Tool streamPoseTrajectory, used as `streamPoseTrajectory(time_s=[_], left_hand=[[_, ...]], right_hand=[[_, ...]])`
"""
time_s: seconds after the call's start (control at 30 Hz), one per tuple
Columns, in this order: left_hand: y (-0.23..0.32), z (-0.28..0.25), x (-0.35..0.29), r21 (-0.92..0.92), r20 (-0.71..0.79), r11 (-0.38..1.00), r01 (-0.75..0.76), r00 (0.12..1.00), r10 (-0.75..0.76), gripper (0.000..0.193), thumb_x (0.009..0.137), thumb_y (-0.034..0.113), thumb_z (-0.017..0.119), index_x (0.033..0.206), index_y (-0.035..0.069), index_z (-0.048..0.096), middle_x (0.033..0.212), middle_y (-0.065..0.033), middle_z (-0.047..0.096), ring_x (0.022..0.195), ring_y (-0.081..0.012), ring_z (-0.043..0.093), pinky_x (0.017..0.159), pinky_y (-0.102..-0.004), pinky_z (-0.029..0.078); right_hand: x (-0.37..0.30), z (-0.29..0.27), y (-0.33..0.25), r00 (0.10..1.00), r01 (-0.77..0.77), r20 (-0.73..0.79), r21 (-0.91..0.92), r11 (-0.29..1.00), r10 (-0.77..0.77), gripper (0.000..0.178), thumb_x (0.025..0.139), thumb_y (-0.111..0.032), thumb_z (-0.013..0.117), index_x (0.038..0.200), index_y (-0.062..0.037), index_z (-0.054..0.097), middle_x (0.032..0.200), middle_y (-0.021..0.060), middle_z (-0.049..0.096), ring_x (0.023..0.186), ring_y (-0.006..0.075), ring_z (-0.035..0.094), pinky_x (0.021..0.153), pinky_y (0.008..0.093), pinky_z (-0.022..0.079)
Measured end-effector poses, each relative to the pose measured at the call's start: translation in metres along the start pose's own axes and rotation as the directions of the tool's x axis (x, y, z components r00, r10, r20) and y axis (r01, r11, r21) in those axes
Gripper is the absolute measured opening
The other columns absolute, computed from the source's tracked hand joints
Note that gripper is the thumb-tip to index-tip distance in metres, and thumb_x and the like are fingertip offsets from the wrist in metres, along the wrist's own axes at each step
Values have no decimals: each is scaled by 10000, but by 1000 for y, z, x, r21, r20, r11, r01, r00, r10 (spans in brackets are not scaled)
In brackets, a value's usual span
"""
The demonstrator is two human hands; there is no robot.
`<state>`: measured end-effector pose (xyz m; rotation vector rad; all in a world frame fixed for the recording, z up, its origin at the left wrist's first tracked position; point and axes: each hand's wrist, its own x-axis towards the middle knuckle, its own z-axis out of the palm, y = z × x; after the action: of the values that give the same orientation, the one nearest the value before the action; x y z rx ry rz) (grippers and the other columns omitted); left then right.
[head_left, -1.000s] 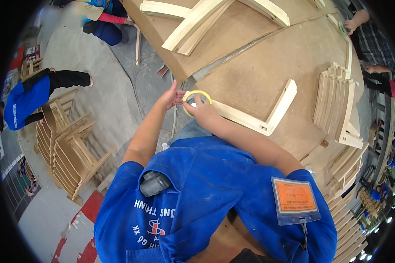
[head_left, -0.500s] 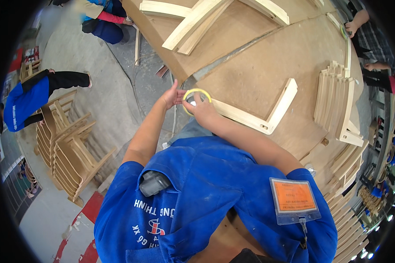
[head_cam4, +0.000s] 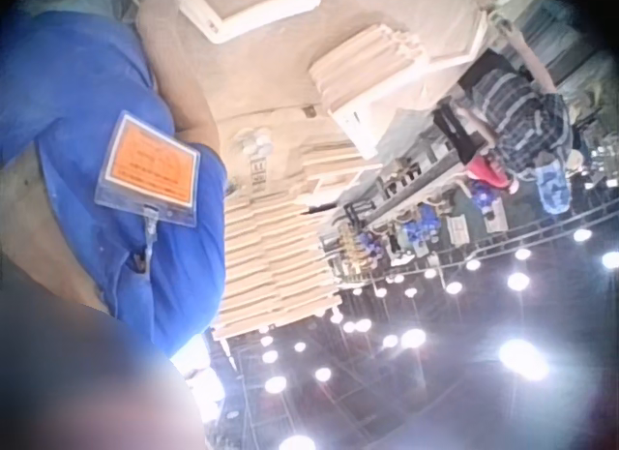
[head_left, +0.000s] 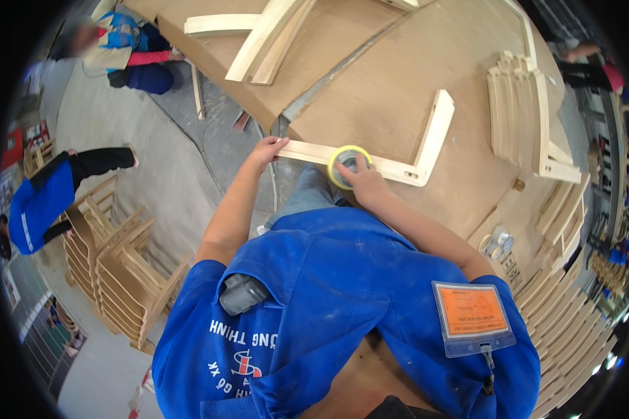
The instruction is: The person uses an orbital sander to smooth the surfaces of L-shaped wooden pieces on a workbench. They handle each piece one at a time, sanding edges and flat surfaces, then place the finished pieces into a stack. The person also organizes sanding discs and accessories in a container.
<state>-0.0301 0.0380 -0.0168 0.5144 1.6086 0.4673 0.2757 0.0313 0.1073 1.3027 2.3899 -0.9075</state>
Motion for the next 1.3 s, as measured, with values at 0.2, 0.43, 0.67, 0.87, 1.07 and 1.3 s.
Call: streamPoseTrajectory(time_s=[0.2,0.43,0.67,0.87,1.07,1.3], left_hand=[[9,19,-13,63,-71,996,-58,995,63,387,795,363,714,984,47,593,873,-53,625,733,-148,583,636,-289,482],[86,11,-59,273,-119,895,-354,910,396,317,808,311,709,919,31,613,755,-31,615,652,-100,553,554,-257,457],[247,30,-198,506,39,440,-741,530,847,360,741,256,761,869,-46,615,751,-99,649,663,-146,577,626,-283,466],[275,99,-291,761,258,27,-649,340,904,351,721,254,742,885,-26,607,683,-131,598,623,-267,589,599,-322,455],[249,143,-324,692,465,-293,-659,98,880,320,708,264,743,904,53,602,814,-98,623,728,-274,606,619,-358,461],[238,140,-321,638,412,-168,-751,148,899,278,713,185,726,922,42,612,775,-113,579,685,-285,567,606,-353,440]], right_hand=[[-67,17,73,947,-287,-111,121,950,300,662,775,-29,544,1351,-320,392,1319,228,335,1017,410,540,855,431,487],[-131,29,144,727,-358,-389,488,796,566,810,693,6,654,1379,-272,326,1276,216,359,1055,412,524,873,449,470],[-160,20,165,547,-342,-426,672,657,721,794,697,0,646,1388,-198,311,1222,198,385,1063,355,509,911,408,445],[-154,3,166,524,-406,-427,636,657,737,752,715,-53,655,1369,-261,348,1243,198,375,1095,375,496,915,416,445],[-109,-31,135,642,-421,-429,496,760,635,753,737,-27,632,1361,-344,355,1299,209,339,1029,394,554,877,435,483],[-25,-56,102,816,-396,-330,280,874,475,591,856,-70,460,1362,-360,367,1344,191,305,1087,366,547,898,425,478]])
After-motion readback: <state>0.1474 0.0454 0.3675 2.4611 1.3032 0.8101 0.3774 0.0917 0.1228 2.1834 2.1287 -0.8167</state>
